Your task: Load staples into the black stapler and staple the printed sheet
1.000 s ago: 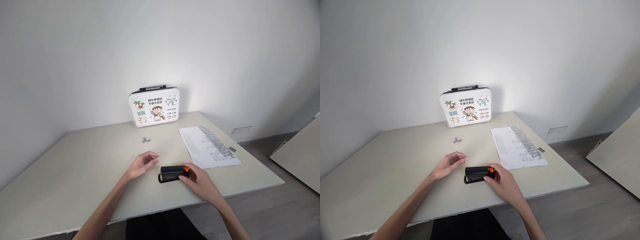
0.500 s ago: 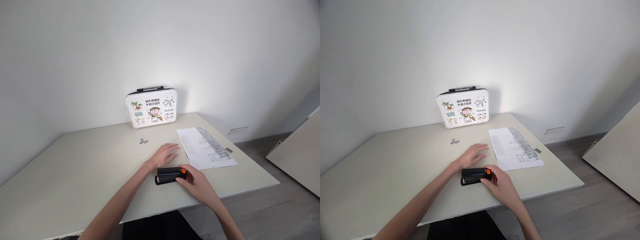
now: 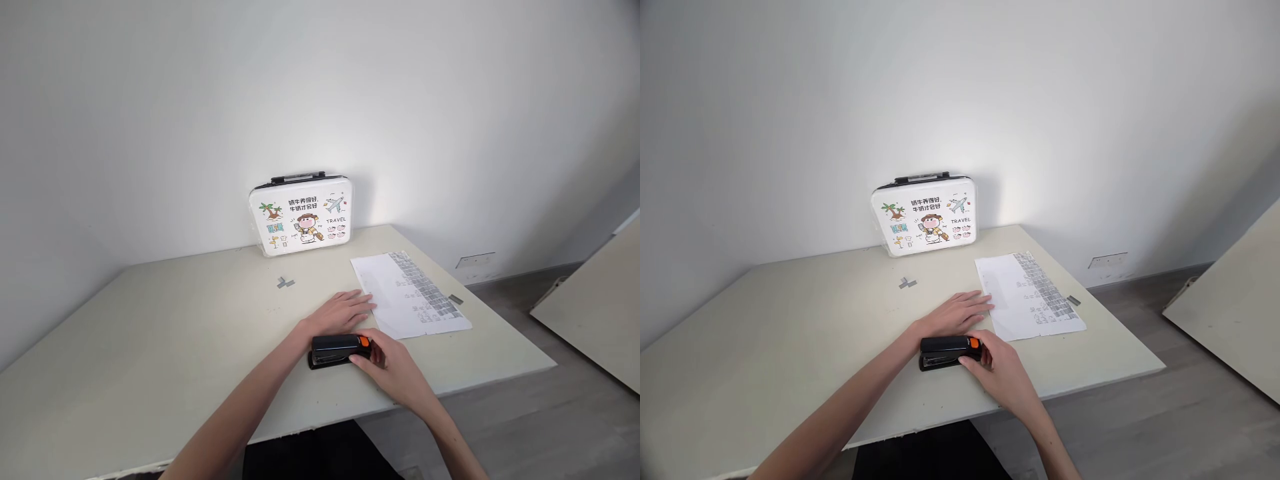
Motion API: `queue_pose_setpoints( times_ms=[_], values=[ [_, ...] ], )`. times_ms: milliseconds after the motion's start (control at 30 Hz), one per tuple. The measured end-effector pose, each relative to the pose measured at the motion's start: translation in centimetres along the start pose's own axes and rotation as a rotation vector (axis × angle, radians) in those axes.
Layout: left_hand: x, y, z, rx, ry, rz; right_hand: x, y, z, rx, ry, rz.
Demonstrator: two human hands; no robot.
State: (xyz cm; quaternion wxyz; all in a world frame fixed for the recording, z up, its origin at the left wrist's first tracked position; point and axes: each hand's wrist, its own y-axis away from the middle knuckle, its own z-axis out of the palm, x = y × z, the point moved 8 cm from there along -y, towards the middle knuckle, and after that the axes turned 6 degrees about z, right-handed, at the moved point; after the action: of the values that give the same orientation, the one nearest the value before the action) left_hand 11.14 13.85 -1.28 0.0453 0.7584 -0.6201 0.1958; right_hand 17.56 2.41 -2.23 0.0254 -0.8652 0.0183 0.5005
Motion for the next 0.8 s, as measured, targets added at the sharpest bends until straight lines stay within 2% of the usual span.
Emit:
queue_pose_setpoints(
  times_ms=[67,133,233,267,333,467,600,800],
  values=[
    [-0.2,0.8,-0.7,0.046,0.06,-0.019,-0.1,0.0,0.0,0.001,-0.005,-0.015],
    [-0.7,2.4,-2.0,0.145,0.135,-0.078,0.0,0.1,-0.1,0.008,-0.016,-0.026],
    [-1.6,6.7,-4.6,0.33,0.279,-0.245,0.3,0.0,0.0,0.019,-0.025,-0.029],
    [-1.6,8.4,-5.1,0.353,0.333,-0.3,0.4,0.0,0.0,0.021,-0.024,-0.027],
    [-1.1,11.5,-5.6,0.334,0.422,-0.376,0.6,-0.1,0.0,0.016,-0.024,-0.018],
    [1.7,15.4,-5.8,0.264,0.465,-0.373,0.4,-0.1,0.0,-0.069,-0.069,-0.027],
    [2.5,17.2,-5.8,0.291,0.412,-0.431,0.4,-0.1,0.0,-0.15,-0.131,0.01],
    [1.6,19.0,-6.4,0.377,0.327,-0.569,0.6,-0.4,0.3,-0.112,-0.104,0.08]
  ],
)
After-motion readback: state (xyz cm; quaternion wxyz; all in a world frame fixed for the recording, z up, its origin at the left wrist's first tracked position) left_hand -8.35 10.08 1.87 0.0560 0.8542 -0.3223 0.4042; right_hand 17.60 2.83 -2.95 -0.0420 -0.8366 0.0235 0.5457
